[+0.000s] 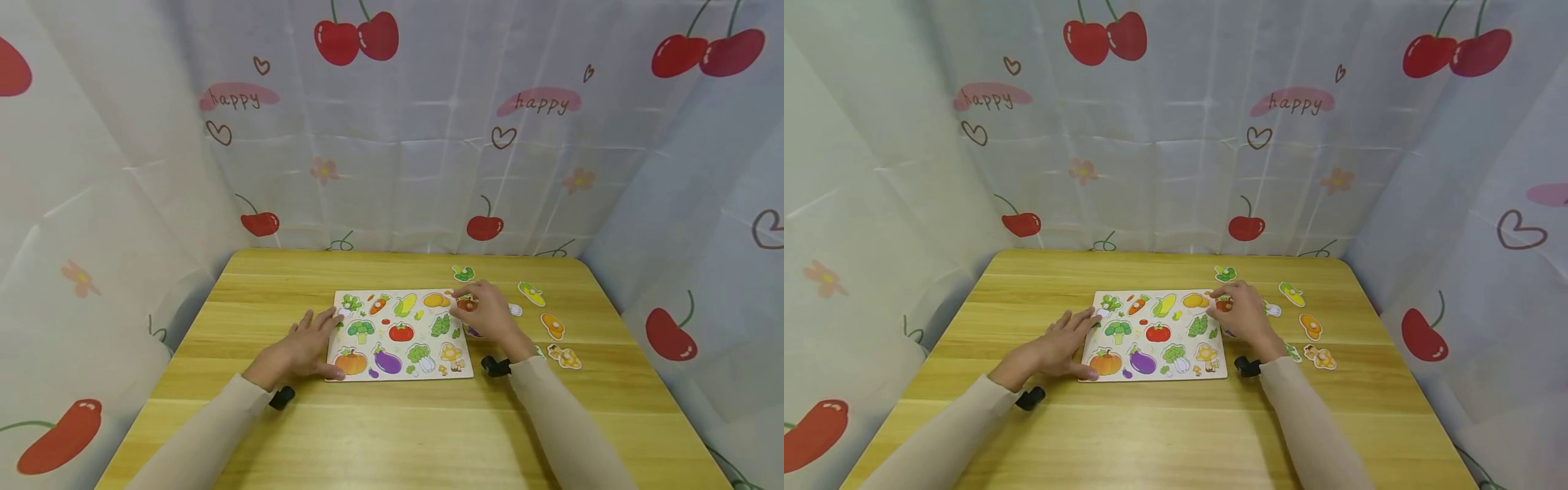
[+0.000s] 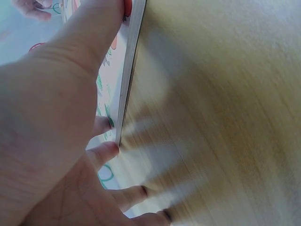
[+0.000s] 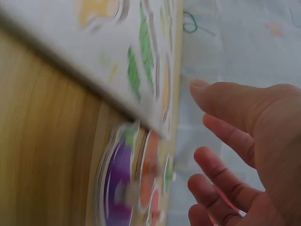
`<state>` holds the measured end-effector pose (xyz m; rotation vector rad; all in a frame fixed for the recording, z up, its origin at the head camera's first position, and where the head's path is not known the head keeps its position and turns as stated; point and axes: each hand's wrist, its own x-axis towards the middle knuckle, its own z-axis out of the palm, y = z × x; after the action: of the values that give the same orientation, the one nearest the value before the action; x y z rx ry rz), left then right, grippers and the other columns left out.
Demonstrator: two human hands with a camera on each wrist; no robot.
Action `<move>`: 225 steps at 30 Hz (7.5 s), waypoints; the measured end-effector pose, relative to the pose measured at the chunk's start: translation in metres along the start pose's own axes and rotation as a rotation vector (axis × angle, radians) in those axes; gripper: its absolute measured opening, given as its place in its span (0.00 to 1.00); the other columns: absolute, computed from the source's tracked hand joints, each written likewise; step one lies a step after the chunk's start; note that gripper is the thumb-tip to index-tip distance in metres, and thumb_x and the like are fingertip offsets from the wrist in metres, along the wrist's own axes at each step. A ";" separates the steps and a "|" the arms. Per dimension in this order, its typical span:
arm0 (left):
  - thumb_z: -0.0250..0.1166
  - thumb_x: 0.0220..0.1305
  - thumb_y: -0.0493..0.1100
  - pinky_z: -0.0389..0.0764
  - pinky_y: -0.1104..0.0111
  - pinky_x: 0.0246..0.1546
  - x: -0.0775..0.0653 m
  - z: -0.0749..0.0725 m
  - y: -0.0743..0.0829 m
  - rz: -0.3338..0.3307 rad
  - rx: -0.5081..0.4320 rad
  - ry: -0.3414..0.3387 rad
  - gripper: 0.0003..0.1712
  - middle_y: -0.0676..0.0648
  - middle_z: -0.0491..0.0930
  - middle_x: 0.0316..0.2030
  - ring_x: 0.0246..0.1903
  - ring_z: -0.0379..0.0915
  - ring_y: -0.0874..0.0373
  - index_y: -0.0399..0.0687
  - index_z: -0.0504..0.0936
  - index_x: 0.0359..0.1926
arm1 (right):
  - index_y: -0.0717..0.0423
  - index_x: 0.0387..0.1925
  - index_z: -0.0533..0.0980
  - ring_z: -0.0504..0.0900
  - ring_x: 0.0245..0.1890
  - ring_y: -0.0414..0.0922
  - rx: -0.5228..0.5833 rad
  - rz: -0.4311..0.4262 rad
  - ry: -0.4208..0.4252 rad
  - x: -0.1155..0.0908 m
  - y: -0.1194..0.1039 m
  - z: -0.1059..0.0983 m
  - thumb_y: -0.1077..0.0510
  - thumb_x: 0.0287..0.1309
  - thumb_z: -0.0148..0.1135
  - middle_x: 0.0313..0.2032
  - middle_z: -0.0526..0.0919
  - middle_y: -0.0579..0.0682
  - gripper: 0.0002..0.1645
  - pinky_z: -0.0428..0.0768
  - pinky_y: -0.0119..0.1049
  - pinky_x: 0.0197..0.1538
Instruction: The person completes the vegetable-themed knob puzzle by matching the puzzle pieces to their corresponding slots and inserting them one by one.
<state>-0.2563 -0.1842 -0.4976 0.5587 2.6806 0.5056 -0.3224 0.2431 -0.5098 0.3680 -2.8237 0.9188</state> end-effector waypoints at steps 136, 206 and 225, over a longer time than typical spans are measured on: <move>0.85 0.68 0.65 0.50 0.13 0.83 0.001 -0.001 -0.002 0.007 -0.005 0.000 0.74 0.33 0.42 0.96 0.90 0.35 0.10 0.41 0.51 0.95 | 0.58 0.53 0.95 0.87 0.63 0.63 0.114 -0.076 0.051 0.023 -0.028 0.004 0.58 0.81 0.76 0.60 0.89 0.63 0.09 0.94 0.62 0.62; 0.84 0.68 0.67 0.52 0.13 0.82 0.001 -0.001 0.001 -0.001 0.010 -0.004 0.74 0.34 0.41 0.96 0.90 0.36 0.10 0.42 0.51 0.96 | 0.52 0.52 0.96 0.85 0.56 0.54 0.000 -0.086 -0.151 0.048 -0.055 0.074 0.56 0.79 0.77 0.56 0.89 0.57 0.08 0.87 0.57 0.65; 0.85 0.67 0.66 0.51 0.14 0.83 0.001 -0.001 0.001 -0.006 0.003 -0.004 0.74 0.35 0.41 0.96 0.90 0.35 0.11 0.43 0.51 0.96 | 0.52 0.51 0.96 0.82 0.52 0.52 -0.031 -0.066 -0.157 0.048 -0.059 0.076 0.54 0.78 0.79 0.54 0.89 0.57 0.09 0.86 0.52 0.60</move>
<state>-0.2574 -0.1836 -0.4967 0.5514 2.6794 0.4988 -0.3576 0.1431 -0.5273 0.5491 -2.9417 0.8683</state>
